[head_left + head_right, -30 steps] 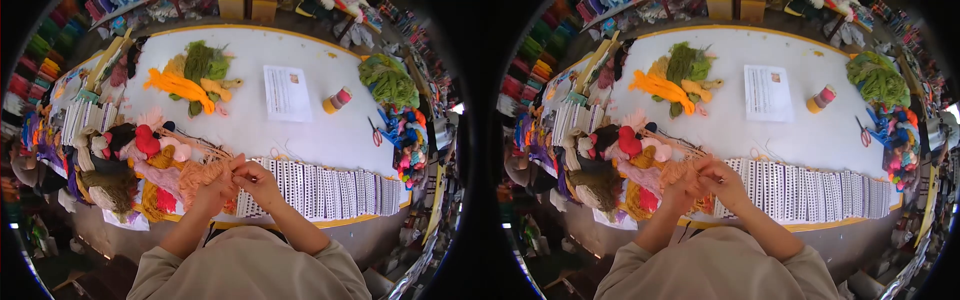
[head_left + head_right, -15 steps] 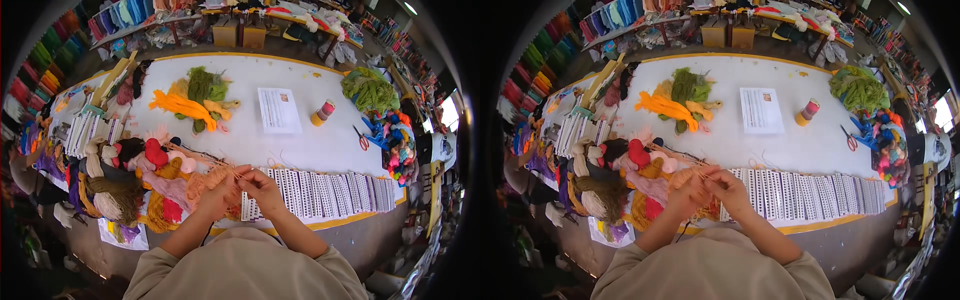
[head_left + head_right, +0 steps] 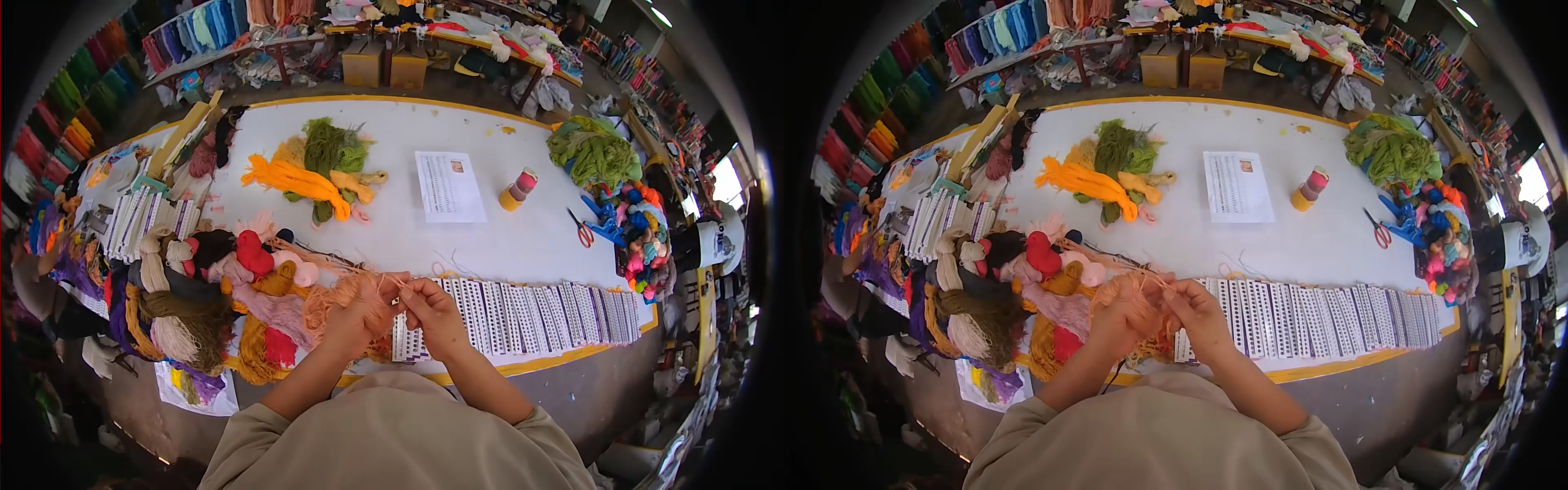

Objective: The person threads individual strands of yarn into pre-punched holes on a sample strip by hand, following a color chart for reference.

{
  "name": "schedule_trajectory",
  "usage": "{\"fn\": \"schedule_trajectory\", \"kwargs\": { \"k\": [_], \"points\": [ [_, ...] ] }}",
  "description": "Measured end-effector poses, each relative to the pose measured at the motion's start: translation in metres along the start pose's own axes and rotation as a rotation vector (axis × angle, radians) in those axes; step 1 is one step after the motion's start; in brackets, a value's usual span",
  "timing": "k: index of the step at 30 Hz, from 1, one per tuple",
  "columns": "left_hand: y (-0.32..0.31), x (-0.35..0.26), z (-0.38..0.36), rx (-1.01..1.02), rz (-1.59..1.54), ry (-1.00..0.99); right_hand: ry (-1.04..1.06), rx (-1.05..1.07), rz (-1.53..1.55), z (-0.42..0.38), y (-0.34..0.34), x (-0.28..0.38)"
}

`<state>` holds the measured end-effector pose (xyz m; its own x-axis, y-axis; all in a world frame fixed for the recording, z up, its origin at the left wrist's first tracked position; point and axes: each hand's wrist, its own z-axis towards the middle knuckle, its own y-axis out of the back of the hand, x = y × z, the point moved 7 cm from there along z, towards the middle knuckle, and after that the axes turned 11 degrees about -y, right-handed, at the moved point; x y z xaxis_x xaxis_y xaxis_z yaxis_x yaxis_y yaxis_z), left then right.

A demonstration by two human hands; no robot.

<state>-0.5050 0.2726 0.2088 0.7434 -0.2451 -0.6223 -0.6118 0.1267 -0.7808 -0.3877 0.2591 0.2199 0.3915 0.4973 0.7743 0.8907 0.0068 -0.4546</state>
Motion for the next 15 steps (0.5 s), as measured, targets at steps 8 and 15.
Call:
{"fn": "schedule_trajectory", "kwargs": {
  "k": [8,15],
  "points": [
    [-0.013,0.014,-0.010,0.154,0.191,0.047,0.072,-0.045,-0.138,-0.005,-0.003,0.000],
    [-0.016,0.013,-0.011,0.219,0.336,-0.052,0.069,-0.042,-0.083,-0.009,-0.002,0.002]
  ]
}}
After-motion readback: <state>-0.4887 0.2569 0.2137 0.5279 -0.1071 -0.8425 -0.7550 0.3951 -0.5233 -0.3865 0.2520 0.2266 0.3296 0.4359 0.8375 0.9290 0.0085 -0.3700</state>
